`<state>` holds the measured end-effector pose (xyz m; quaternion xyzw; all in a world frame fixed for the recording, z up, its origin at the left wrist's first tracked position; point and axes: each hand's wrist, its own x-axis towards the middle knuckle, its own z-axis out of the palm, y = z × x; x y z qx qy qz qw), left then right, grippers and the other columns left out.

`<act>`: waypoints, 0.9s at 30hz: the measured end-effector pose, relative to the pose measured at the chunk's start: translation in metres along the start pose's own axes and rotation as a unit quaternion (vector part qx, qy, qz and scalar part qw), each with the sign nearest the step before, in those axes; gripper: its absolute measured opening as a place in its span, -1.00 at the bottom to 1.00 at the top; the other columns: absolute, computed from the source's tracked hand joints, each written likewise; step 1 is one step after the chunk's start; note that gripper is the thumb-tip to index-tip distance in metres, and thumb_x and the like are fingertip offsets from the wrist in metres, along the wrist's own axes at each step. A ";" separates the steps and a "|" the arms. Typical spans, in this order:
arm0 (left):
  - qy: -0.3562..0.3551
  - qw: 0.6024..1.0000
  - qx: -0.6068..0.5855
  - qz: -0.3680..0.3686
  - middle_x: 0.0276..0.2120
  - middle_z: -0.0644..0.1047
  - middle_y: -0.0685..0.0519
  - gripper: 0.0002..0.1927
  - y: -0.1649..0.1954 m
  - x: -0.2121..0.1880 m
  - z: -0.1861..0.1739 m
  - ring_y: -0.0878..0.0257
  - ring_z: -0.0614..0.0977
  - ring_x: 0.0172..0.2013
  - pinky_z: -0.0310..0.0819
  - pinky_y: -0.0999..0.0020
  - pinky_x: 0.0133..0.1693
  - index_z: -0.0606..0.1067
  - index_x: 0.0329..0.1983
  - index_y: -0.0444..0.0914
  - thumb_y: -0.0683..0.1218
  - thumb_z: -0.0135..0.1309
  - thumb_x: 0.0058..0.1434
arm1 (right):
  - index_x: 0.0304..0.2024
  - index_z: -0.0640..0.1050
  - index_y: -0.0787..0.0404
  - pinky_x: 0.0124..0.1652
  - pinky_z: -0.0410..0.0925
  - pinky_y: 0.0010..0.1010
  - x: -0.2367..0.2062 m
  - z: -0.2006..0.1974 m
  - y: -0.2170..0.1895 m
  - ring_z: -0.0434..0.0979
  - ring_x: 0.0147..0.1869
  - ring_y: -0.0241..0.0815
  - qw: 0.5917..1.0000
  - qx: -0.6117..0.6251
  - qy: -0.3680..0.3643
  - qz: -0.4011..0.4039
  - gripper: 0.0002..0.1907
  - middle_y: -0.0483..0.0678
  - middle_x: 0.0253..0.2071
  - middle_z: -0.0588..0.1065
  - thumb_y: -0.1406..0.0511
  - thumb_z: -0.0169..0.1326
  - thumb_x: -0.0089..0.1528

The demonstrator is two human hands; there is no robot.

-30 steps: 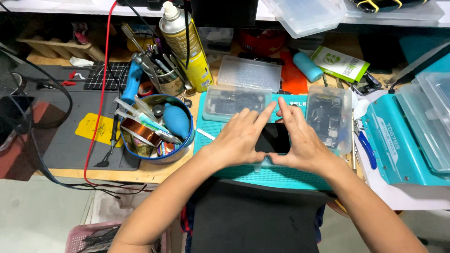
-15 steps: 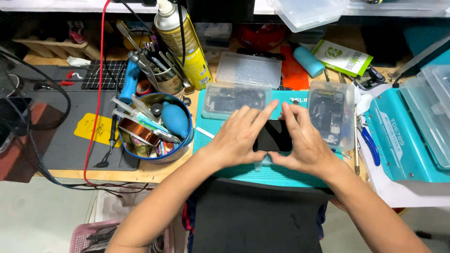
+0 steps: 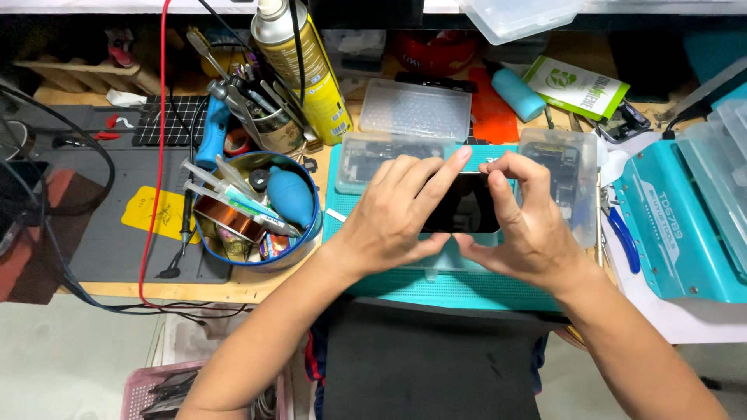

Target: The person works on a disassembled smartphone at a repair bench, handling the exposed internals and battery, then wipes the phone's screen with a tissue, connects a charging cable and presses the screen to test the device. They then place the phone into a plastic case, work on the exposed chassis with a tool, and handle small screws and components.

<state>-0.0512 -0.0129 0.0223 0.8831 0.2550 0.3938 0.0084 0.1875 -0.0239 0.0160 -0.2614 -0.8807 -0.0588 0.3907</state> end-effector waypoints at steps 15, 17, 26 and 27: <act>-0.014 1.000 -0.005 -0.021 0.04 0.44 -0.09 0.19 -0.002 0.001 -0.003 -0.05 0.46 -0.02 0.37 0.07 0.04 0.05 0.56 -0.29 -0.05 0.44 -0.11 | 0.56 -0.08 0.07 0.11 0.43 -0.08 0.011 -0.005 -0.002 0.41 0.22 0.27 0.998 -0.012 -0.059 0.031 0.33 0.29 0.25 0.25 0.32 0.48 -0.07; -0.026 0.999 -0.013 -0.046 0.00 0.44 -0.09 0.21 -0.002 0.000 0.001 -0.05 0.46 -0.03 0.38 0.08 0.03 0.05 0.55 -0.30 -0.03 0.45 -0.13 | 0.55 -0.08 0.11 0.17 0.39 -0.06 0.009 -0.006 0.000 0.36 0.31 0.34 0.995 0.005 -0.083 0.054 0.33 0.35 0.32 0.19 0.27 0.48 -0.09; 0.094 0.950 -0.081 -0.288 -0.09 0.49 -0.13 0.16 -0.018 0.015 0.026 -0.01 0.55 -0.06 0.47 0.12 0.01 0.11 0.48 -0.40 0.12 0.44 -0.09 | 0.57 -0.07 0.24 0.25 0.40 -0.27 -0.010 0.022 0.008 0.45 0.35 -0.08 0.767 0.475 0.012 0.430 0.01 0.18 0.36 0.35 0.39 0.20 0.20; 0.098 0.933 -0.108 -0.329 -0.10 0.50 -0.12 0.15 -0.021 0.019 0.029 0.01 0.58 -0.08 0.49 0.13 -0.02 0.14 0.46 -0.39 0.14 0.43 -0.11 | 0.55 -0.01 0.27 0.23 0.40 -0.28 -0.009 0.030 0.007 0.46 0.30 -0.13 0.750 0.507 -0.006 0.425 -0.06 0.13 0.35 0.37 0.43 0.17 0.23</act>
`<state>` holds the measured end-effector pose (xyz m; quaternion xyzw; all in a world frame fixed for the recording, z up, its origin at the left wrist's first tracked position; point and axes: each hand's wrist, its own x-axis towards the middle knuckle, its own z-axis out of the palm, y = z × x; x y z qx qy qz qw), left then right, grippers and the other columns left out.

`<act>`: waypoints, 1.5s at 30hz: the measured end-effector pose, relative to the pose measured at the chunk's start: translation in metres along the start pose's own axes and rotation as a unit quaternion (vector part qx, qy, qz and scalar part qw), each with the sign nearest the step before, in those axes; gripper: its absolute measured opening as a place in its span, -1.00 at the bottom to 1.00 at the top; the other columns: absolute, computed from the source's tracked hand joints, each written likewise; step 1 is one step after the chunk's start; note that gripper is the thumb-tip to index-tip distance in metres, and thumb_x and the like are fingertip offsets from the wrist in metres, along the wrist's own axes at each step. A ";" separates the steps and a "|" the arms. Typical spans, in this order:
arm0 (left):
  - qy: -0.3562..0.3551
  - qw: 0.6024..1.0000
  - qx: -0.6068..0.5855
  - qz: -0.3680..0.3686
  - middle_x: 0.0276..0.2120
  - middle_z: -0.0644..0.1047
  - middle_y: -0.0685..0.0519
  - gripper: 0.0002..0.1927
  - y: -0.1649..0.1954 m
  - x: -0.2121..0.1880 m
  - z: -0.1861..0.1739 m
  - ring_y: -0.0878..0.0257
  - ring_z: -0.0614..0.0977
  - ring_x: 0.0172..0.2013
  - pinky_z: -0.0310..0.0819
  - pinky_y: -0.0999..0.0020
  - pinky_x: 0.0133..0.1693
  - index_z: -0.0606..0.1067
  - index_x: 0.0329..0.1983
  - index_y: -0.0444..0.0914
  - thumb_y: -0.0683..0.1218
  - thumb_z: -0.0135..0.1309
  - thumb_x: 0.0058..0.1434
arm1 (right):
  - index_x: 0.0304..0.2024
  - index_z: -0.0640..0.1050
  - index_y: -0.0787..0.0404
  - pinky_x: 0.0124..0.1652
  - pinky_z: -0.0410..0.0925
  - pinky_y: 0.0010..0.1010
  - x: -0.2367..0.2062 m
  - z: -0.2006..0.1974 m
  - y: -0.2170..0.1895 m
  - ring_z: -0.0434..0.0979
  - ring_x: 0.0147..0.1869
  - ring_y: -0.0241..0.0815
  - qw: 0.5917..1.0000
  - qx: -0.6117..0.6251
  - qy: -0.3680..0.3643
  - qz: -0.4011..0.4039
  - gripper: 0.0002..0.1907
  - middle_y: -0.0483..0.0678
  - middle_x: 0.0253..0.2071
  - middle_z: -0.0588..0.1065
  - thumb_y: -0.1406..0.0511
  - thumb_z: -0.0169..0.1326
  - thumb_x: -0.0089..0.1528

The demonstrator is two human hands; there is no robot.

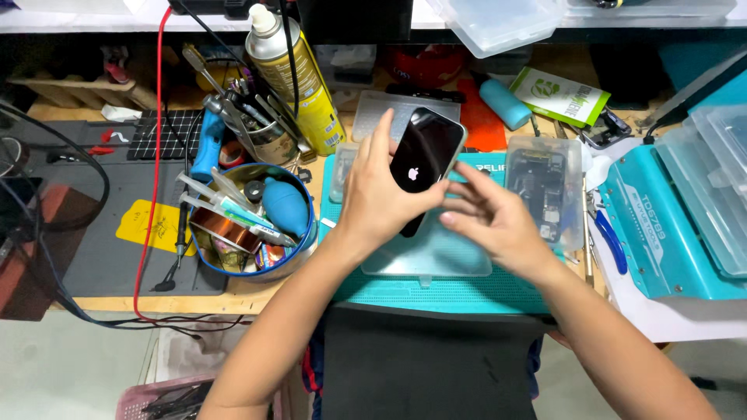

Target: The person works on a disassembled smartphone at a repair bench, handling the exposed internals and battery, then wipes the phone's screen with a tissue, connects a charging cable and presses the screen to test the device. They then place the phone into a plastic case, work on the exposed chassis with a tool, and handle small screws and components.

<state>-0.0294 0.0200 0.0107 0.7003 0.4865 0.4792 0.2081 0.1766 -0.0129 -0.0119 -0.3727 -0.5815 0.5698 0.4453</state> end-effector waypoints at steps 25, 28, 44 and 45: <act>-0.236 0.668 -0.630 -0.319 0.12 0.54 -0.28 -0.20 -0.012 0.025 0.054 -0.02 0.63 0.04 0.57 0.10 0.10 0.40 0.29 -0.47 0.35 -0.15 0.44 | -0.08 0.60 0.43 -0.19 0.56 -0.29 0.010 -0.058 -0.031 0.69 -0.21 -0.14 0.986 -0.082 0.093 0.116 -0.69 0.09 -0.19 0.64 0.28 -0.04 0.40; -0.195 0.681 -0.621 -0.334 0.05 0.56 -0.18 -0.19 -0.009 0.026 0.057 -0.04 0.66 0.03 0.62 0.00 0.04 0.40 0.23 -0.39 0.39 -0.22 0.34 | -0.02 0.63 0.34 -0.10 0.47 -0.11 0.010 -0.117 -0.046 0.63 -0.20 0.16 0.777 -0.555 0.295 -0.041 -0.75 0.28 -0.26 0.58 0.41 0.07 0.27; -0.160 0.699 -0.650 -0.253 0.03 0.55 -0.26 -0.26 -0.009 0.010 0.014 -0.05 0.63 -0.08 0.61 -0.04 -0.05 0.36 0.31 -0.38 0.27 -0.53 0.50 | -0.17 0.70 0.36 0.01 0.47 -0.07 0.069 -0.188 -0.016 0.62 0.01 0.28 0.618 -0.729 0.244 0.167 -0.72 0.36 -0.11 0.60 0.34 0.20 0.10; -0.150 0.702 -0.645 -0.261 0.04 0.55 -0.26 -0.26 -0.007 0.006 0.009 -0.05 0.64 -0.07 0.61 -0.03 -0.05 0.36 0.31 -0.37 0.28 -0.52 0.49 | -0.19 0.69 0.35 -0.03 0.46 -0.05 0.066 -0.183 -0.025 0.61 -0.04 0.31 0.615 -0.724 0.265 0.167 -0.74 0.36 -0.14 0.59 0.30 0.20 0.12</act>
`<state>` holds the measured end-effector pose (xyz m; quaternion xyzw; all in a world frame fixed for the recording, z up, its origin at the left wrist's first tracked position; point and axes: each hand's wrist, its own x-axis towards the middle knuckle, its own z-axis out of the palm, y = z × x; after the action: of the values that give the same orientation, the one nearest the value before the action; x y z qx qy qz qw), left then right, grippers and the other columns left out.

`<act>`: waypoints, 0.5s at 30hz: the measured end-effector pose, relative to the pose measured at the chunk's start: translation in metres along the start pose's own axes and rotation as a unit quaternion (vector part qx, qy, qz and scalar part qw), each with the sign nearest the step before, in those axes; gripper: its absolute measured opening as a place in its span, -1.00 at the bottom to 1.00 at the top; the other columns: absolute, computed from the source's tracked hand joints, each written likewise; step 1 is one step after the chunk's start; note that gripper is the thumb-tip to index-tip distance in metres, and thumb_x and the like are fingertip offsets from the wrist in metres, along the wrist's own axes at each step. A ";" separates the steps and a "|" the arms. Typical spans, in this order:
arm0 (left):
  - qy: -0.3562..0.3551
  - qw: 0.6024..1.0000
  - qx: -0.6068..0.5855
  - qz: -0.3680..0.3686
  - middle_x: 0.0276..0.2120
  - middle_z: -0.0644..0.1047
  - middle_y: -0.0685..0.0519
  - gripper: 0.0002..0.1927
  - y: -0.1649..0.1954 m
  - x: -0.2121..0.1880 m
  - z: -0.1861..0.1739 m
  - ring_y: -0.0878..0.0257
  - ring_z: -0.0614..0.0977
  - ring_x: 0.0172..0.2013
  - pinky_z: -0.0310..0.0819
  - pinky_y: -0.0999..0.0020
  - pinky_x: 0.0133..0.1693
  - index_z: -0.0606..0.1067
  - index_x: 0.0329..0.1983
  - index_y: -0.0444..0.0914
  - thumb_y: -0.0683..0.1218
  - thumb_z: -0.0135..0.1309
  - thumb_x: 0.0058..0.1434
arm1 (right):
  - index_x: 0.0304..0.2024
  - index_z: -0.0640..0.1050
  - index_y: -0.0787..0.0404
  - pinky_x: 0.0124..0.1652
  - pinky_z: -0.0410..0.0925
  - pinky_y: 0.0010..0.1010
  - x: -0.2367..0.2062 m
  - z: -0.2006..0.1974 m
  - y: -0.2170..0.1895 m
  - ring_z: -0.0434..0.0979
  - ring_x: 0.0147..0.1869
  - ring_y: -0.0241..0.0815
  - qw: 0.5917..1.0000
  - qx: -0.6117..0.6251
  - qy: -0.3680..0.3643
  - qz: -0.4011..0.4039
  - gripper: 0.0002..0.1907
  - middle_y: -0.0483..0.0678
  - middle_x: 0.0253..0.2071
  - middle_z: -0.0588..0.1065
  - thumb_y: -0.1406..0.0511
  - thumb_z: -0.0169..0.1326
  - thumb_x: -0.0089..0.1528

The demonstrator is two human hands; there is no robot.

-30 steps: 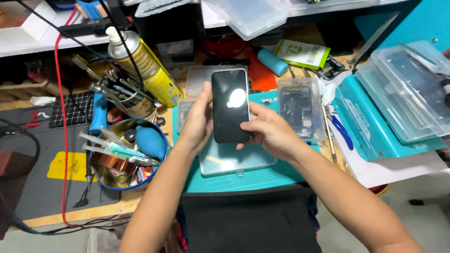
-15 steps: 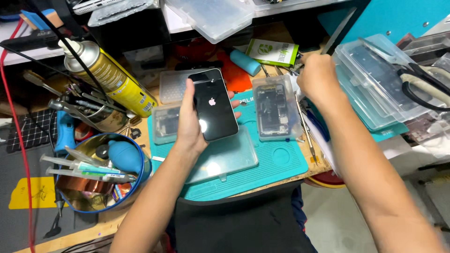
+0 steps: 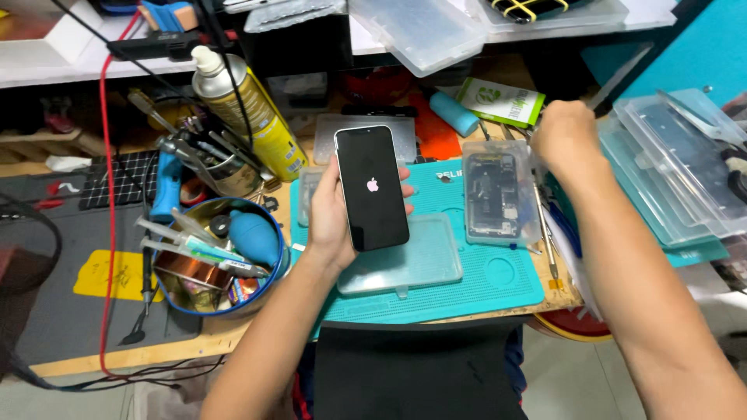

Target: The person works on a disassembled smartphone at a repair bench, handling the exposed internals and battery, then wipes the phone's screen with a tissue, connects a charging cable and presses the screen to test the device. They then place the phone into a plastic case, work on the exposed chassis with a tool, and handle small screws and components.

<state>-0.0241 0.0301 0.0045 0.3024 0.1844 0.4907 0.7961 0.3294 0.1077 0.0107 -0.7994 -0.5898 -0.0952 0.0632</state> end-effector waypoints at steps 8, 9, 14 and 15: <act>0.001 0.990 -0.124 0.068 0.15 0.52 -0.30 -0.21 0.030 -0.060 0.007 -0.06 0.58 0.07 0.51 -0.01 0.12 0.34 0.33 -0.36 0.36 -0.50 0.49 | -0.33 0.51 0.34 -0.24 0.44 -0.49 -0.068 -0.092 -0.062 0.60 -0.24 -0.31 0.845 0.496 0.082 -0.182 -0.83 -0.02 -0.30 0.58 0.37 0.22 0.29; -0.002 0.987 -0.133 0.090 0.15 0.51 -0.30 -0.22 0.035 -0.068 0.007 -0.08 0.57 0.09 0.50 -0.05 0.13 0.34 0.33 -0.34 0.36 -0.49 0.50 | -0.29 0.51 0.31 -0.28 0.42 -0.56 -0.077 -0.102 -0.079 0.57 -0.27 -0.40 0.801 0.565 0.023 -0.196 -0.86 -0.09 -0.34 0.56 0.37 0.21 0.28; 0.053 0.974 -0.146 0.167 0.08 0.52 -0.23 -0.23 0.065 -0.100 -0.007 -0.13 0.55 0.11 0.49 -0.19 0.10 0.35 0.31 -0.26 0.39 -0.45 0.43 | -0.20 0.58 0.33 -0.20 0.46 -0.58 -0.114 -0.134 -0.179 0.57 -0.19 -0.44 0.692 0.641 -0.072 -0.326 -0.90 -0.12 -0.26 0.58 0.44 0.24 0.26; 0.056 0.971 -0.151 0.175 0.08 0.52 -0.23 -0.22 0.073 -0.104 -0.013 -0.12 0.54 0.12 0.48 -0.17 0.11 0.36 0.31 -0.28 0.40 -0.43 0.44 | -0.17 0.62 0.36 -0.20 0.44 -0.57 -0.118 -0.140 -0.199 0.53 -0.17 -0.44 0.682 0.632 -0.064 -0.363 -0.90 -0.11 -0.25 0.56 0.45 0.26 0.27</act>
<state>-0.1277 -0.0339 0.0431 0.1785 0.0973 0.6605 0.7228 0.0945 0.0275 0.1180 -0.2972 -0.7564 0.3358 0.4762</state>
